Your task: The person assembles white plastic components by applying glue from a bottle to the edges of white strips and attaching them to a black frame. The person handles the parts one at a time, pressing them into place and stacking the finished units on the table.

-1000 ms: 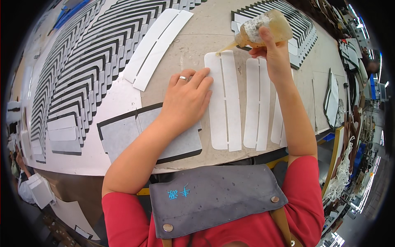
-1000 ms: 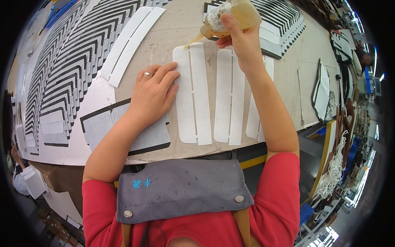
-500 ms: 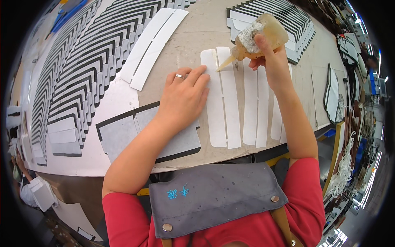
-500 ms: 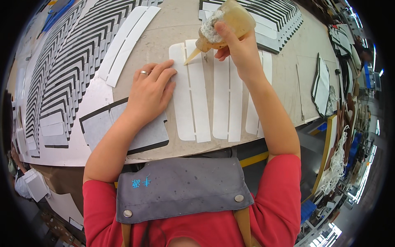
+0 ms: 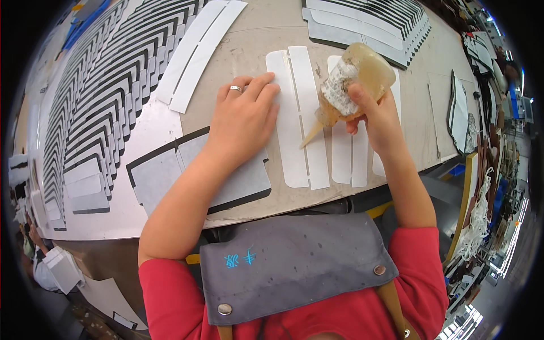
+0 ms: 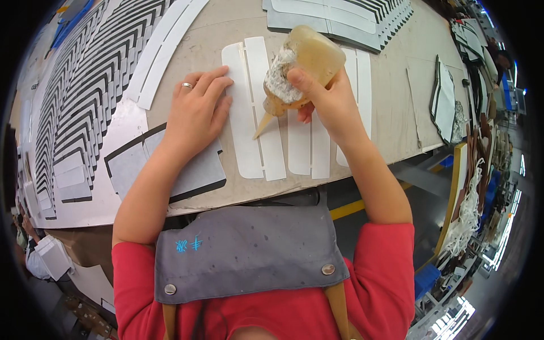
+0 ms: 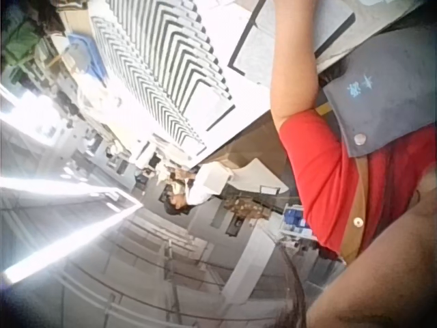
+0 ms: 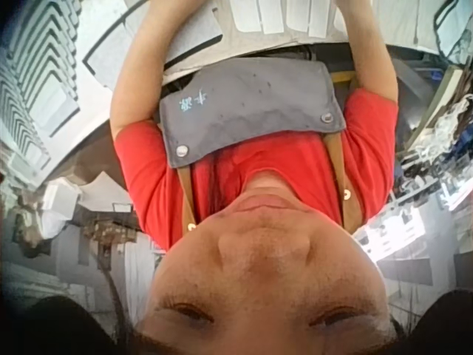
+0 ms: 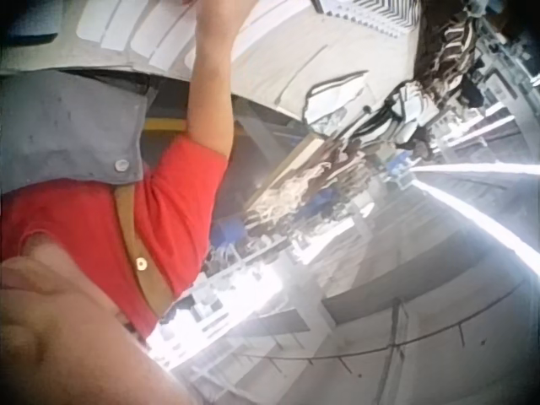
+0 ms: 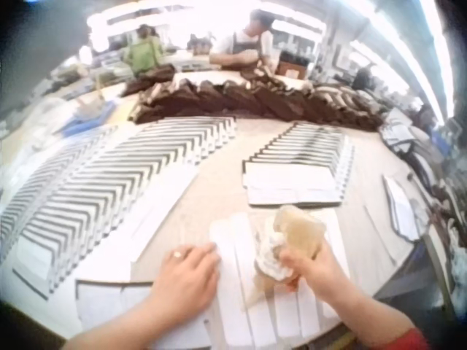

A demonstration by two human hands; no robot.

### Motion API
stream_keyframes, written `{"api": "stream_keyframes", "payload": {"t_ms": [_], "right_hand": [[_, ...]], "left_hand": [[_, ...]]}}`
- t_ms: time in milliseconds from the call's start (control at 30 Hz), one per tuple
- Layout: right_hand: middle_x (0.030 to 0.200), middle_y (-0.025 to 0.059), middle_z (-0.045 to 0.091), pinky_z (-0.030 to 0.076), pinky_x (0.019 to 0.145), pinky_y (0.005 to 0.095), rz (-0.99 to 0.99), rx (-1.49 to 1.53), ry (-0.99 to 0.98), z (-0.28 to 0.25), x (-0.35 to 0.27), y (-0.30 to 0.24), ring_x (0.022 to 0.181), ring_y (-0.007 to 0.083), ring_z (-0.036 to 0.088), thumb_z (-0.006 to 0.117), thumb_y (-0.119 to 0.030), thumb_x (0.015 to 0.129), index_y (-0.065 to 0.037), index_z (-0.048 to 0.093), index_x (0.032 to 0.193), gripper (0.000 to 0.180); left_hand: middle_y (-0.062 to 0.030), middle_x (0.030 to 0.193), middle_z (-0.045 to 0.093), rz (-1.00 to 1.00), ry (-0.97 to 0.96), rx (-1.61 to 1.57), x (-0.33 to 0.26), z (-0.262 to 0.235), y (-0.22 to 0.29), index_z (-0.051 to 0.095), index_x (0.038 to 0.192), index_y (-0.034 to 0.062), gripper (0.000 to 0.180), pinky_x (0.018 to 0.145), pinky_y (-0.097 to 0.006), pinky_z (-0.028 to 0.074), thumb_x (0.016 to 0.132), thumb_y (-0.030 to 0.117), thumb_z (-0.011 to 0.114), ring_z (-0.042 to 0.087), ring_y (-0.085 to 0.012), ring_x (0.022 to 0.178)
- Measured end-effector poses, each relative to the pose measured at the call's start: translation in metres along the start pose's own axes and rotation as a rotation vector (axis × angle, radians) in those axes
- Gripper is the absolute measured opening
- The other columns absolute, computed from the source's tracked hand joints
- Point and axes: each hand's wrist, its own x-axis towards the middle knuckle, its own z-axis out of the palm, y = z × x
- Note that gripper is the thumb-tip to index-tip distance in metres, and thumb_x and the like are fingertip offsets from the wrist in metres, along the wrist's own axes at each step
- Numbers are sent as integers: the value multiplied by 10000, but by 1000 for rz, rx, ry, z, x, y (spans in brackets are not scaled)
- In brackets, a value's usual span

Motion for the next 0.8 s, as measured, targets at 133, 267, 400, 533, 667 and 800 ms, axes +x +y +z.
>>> {"api": "stream_keyframes", "payload": {"t_ms": [133,267,400,533,667,800], "right_hand": [[840,79,558,447,399,209,69,17,12,-2,-25,10,550,108,553,671,-277,782,19,424,1111,506],[839,79,560,447,399,214,102,25,11,0,-48,13,561,111,559,664,-279,787,11,431,1112,494],[833,77,597,450,414,239,58,248,-74,-10,-41,13,560,133,575,552,-466,830,-8,475,1092,533],[838,85,632,467,492,287,-108,309,-78,-22,5,-2,587,163,600,473,-562,838,-12,524,1041,588],[787,79,613,470,479,264,-231,221,0,-19,49,-13,539,145,581,602,-416,821,1,512,1021,472],[820,68,595,468,518,237,-290,59,71,-19,85,-9,565,116,578,619,-444,804,-30,492,1036,491]], "left_hand": [[-44,1170,532,-2,-3,1,-1,1,0,532,1007,86,230,872,-379,354,782,124,562,480,-271,1013],[-43,1174,530,7,2,11,-1,2,-1,535,1007,85,228,874,-379,351,785,132,558,480,-271,1011],[-47,1168,534,16,14,22,-1,3,-1,535,1003,81,224,871,-381,353,788,137,556,486,-274,1003],[-50,1150,542,3,15,22,-2,2,-2,535,1003,79,221,864,-381,358,791,138,554,493,-276,997],[-49,1144,544,7,13,-1,0,3,-1,536,1003,78,221,858,-380,361,790,132,557,494,-274,999],[-46,1150,539,0,6,-2,1,1,0,535,1002,78,219,855,-377,362,789,127,559,493,-270,999]]}}
